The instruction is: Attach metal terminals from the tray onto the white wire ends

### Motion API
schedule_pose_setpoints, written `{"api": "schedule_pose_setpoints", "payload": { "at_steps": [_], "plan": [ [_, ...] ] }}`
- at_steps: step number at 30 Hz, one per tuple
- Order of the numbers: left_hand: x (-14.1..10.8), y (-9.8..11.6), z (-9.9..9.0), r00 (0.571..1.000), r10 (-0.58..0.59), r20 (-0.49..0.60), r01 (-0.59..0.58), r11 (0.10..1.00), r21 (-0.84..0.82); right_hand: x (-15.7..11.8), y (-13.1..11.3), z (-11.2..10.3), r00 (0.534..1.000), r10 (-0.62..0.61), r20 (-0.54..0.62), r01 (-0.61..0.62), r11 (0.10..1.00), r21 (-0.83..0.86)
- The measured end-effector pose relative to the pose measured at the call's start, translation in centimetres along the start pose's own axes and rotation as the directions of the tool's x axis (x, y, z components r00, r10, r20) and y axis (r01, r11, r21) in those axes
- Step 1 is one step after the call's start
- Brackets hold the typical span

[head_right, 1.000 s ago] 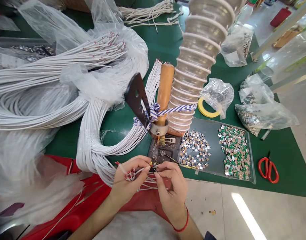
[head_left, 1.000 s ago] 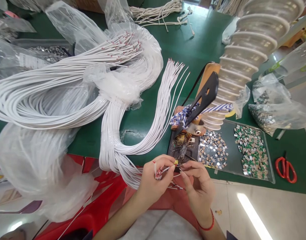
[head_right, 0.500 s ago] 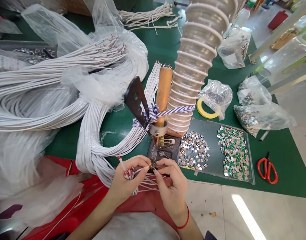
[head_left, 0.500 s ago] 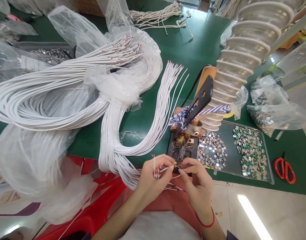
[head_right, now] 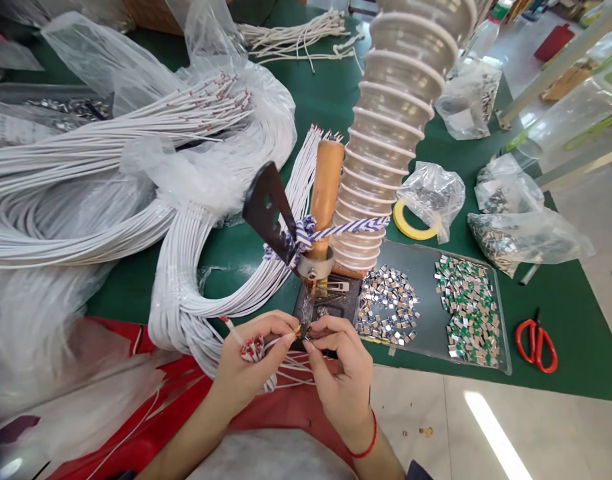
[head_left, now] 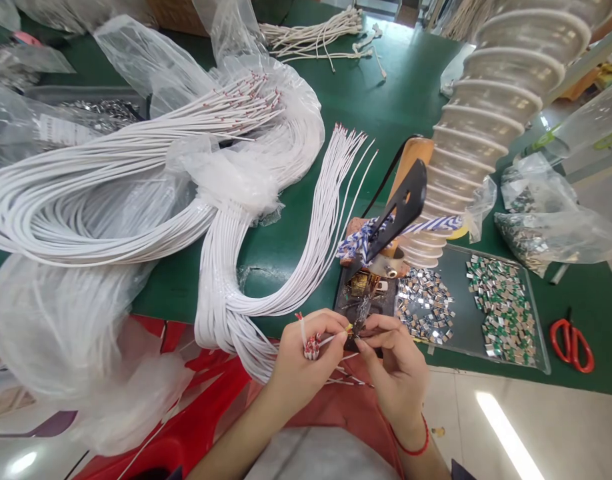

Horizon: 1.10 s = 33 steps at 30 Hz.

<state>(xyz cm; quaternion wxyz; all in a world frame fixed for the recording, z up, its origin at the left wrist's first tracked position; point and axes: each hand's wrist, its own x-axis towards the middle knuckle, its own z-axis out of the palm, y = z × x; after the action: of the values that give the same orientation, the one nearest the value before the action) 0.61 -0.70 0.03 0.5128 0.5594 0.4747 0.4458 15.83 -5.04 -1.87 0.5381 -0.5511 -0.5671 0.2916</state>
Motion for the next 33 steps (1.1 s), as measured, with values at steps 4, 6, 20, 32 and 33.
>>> {"api": "schedule_pose_setpoints", "payload": {
  "at_steps": [4, 6, 20, 32, 33],
  "plan": [
    [0.0, -0.1, 0.0, 1.000, -0.017, 0.014, 0.017, 0.999, 0.030, -0.1, 0.2, -0.1, 1.000, 0.000, 0.003, 0.000, 1.000, 0.013],
    [0.0, -0.1, 0.1, 1.000, -0.016, 0.012, 0.015, 0.999, 0.045, -0.2, 0.3, -0.2, 1.000, 0.011, 0.008, -0.012, 1.000, 0.011],
    [0.1, 0.2, 0.2, 1.000, -0.012, -0.012, 0.012, 0.999, 0.030, 0.1, -0.1, -0.1, 1.000, -0.005, 0.002, 0.005, 1.000, -0.025],
    [-0.5, -0.6, 0.2, 0.999, -0.014, 0.043, 0.009, 0.994, 0.113, -1.5, 0.9, -0.8, 0.998, 0.059, -0.021, -0.057, 0.997, 0.051],
    [-0.5, -0.6, 0.2, 0.999, -0.008, 0.044, 0.003, 0.993, 0.117, -1.7, 0.9, -0.9, 0.998, 0.063, -0.024, -0.062, 0.997, 0.046]
  ]
}}
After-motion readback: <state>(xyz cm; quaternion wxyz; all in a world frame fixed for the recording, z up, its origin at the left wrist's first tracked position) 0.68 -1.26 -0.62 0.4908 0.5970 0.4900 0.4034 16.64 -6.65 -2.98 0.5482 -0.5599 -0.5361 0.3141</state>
